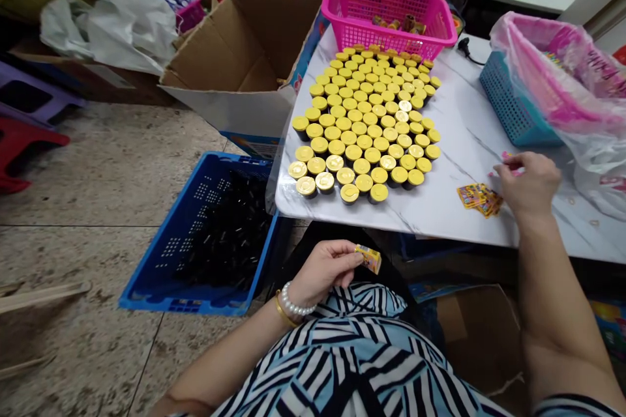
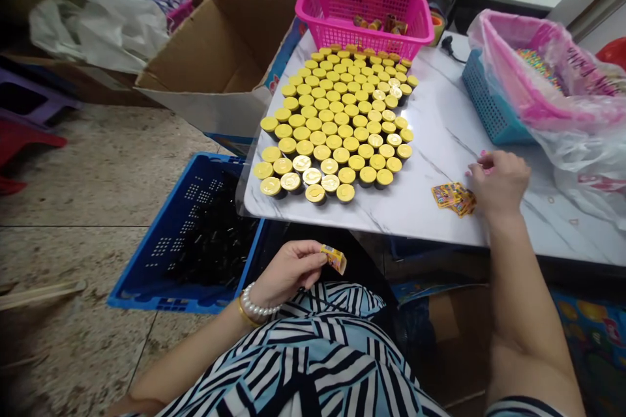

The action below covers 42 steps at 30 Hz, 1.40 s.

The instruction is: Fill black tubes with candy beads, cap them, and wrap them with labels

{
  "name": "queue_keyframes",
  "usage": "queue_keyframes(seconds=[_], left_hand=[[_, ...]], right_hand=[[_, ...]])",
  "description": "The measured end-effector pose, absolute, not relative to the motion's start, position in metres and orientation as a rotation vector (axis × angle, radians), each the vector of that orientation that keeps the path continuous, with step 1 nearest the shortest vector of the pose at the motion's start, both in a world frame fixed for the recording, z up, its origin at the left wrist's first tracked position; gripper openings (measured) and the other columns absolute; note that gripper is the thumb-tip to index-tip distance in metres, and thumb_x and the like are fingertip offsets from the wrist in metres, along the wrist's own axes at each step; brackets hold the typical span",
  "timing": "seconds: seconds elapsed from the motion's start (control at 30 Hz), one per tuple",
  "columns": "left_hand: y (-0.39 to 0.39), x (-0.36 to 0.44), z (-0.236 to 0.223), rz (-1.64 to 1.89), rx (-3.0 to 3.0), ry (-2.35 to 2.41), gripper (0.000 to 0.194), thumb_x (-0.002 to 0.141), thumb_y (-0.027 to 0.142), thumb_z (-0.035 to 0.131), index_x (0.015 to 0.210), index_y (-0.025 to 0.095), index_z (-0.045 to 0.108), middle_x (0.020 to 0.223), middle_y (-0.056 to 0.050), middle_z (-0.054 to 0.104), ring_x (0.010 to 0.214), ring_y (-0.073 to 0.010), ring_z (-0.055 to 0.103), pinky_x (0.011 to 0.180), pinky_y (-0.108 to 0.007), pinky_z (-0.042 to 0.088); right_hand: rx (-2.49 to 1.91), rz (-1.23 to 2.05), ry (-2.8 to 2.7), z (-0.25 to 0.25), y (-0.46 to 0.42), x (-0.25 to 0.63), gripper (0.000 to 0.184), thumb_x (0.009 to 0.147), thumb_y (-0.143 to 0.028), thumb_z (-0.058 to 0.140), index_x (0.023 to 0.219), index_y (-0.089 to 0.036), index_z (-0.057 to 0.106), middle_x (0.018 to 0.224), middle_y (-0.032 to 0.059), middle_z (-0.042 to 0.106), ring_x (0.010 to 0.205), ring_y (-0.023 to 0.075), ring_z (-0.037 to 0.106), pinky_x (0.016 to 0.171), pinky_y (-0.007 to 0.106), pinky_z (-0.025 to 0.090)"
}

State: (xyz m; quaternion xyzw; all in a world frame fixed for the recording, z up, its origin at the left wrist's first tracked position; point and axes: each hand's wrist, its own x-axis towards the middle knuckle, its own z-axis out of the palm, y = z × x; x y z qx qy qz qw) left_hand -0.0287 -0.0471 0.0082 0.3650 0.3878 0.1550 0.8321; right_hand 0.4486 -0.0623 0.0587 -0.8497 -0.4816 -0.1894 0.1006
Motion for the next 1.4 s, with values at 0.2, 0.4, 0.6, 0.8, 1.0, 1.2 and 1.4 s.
queue_keyframes(seconds=[0.2, 0.4, 0.6, 0.8, 1.0, 1.2, 1.4], left_hand=[[-0.047, -0.027, 0.0, 0.345, 0.688, 0.876, 0.049, 0.071, 0.053, 0.094, 0.085, 0.009, 0.075, 0.063, -0.002, 0.067, 0.043, -0.0022, 0.042, 0.042, -0.017, 0.021], [-0.048, -0.02, 0.005, 0.323, 0.733, 0.853, 0.049, 0.073, 0.054, 0.092, 0.085, 0.009, 0.074, 0.066, -0.003, 0.069, 0.043, -0.0022, 0.043, 0.042, -0.017, 0.025], [-0.045, -0.011, 0.012, 0.316, 0.689, 0.833, 0.051, 0.072, 0.054, 0.092, 0.091, 0.011, 0.072, 0.056, 0.002, 0.061, 0.04, -0.0042, 0.048, 0.041, -0.016, 0.018], [-0.042, -0.007, 0.008, 0.341, 0.609, 0.797, 0.051, 0.069, 0.05, 0.095, 0.092, 0.012, 0.07, 0.06, 0.002, 0.061, 0.04, -0.0034, 0.047, 0.04, -0.016, 0.016], [-0.051, -0.008, 0.004, 0.363, 0.571, 0.809, 0.051, 0.069, 0.048, 0.096, 0.093, 0.011, 0.071, 0.065, 0.0, 0.065, 0.041, -0.002, 0.046, 0.039, -0.016, 0.018], [-0.046, -0.008, 0.011, 0.415, 0.572, 0.874, 0.047, 0.068, 0.041, 0.097, 0.094, 0.01, 0.073, 0.069, -0.002, 0.069, 0.041, -0.0031, 0.05, 0.037, -0.016, 0.019], [-0.046, -0.008, 0.013, 0.416, 0.561, 0.898, 0.04, 0.072, 0.035, 0.095, 0.094, 0.009, 0.074, 0.072, -0.003, 0.072, 0.041, -0.0031, 0.053, 0.036, -0.015, 0.02]], right_hand=[[-2.197, -0.621, -1.626, 0.03, -0.131, 0.354, 0.036, 0.094, -0.05, 0.069, 0.116, -0.024, 0.081, 0.129, 0.0149, 0.067, 0.13, 0.0342, 0.052, 0.115, 0.056, 0.036], [-2.081, -0.478, -1.766, 0.018, -0.16, 0.282, 0.042, 0.094, -0.041, 0.072, 0.134, -0.029, 0.074, 0.152, 0.0135, 0.057, 0.153, 0.0418, 0.038, 0.125, 0.07, 0.023], [-2.026, -0.42, -1.733, 0.025, -0.171, 0.272, 0.065, 0.093, -0.052, 0.072, 0.152, -0.028, 0.06, 0.146, 0.0164, 0.059, 0.145, 0.0398, 0.048, 0.122, 0.061, 0.034], [-2.019, -0.657, -1.728, 0.006, -0.169, 0.274, 0.053, 0.087, -0.046, 0.082, 0.137, -0.028, 0.074, 0.099, 0.0089, 0.066, 0.097, 0.0248, 0.062, 0.094, 0.042, 0.046], [-1.913, -0.437, -1.615, -0.007, -0.173, 0.264, 0.021, 0.087, -0.029, 0.081, 0.108, -0.031, 0.085, 0.068, 0.0012, 0.065, 0.068, 0.0156, 0.061, 0.076, 0.035, 0.051], [-1.687, 0.475, -1.047, 0.005, -0.188, 0.22, 0.024, 0.093, -0.041, 0.072, 0.106, -0.024, 0.082, 0.097, 0.0072, 0.081, 0.079, 0.0227, 0.077, 0.074, 0.038, 0.064], [-1.511, 0.885, -0.565, 0.002, -0.163, 0.191, 0.028, 0.076, -0.04, 0.088, 0.087, -0.02, 0.072, 0.072, 0.0003, 0.074, 0.062, 0.0166, 0.072, 0.067, 0.031, 0.061]])
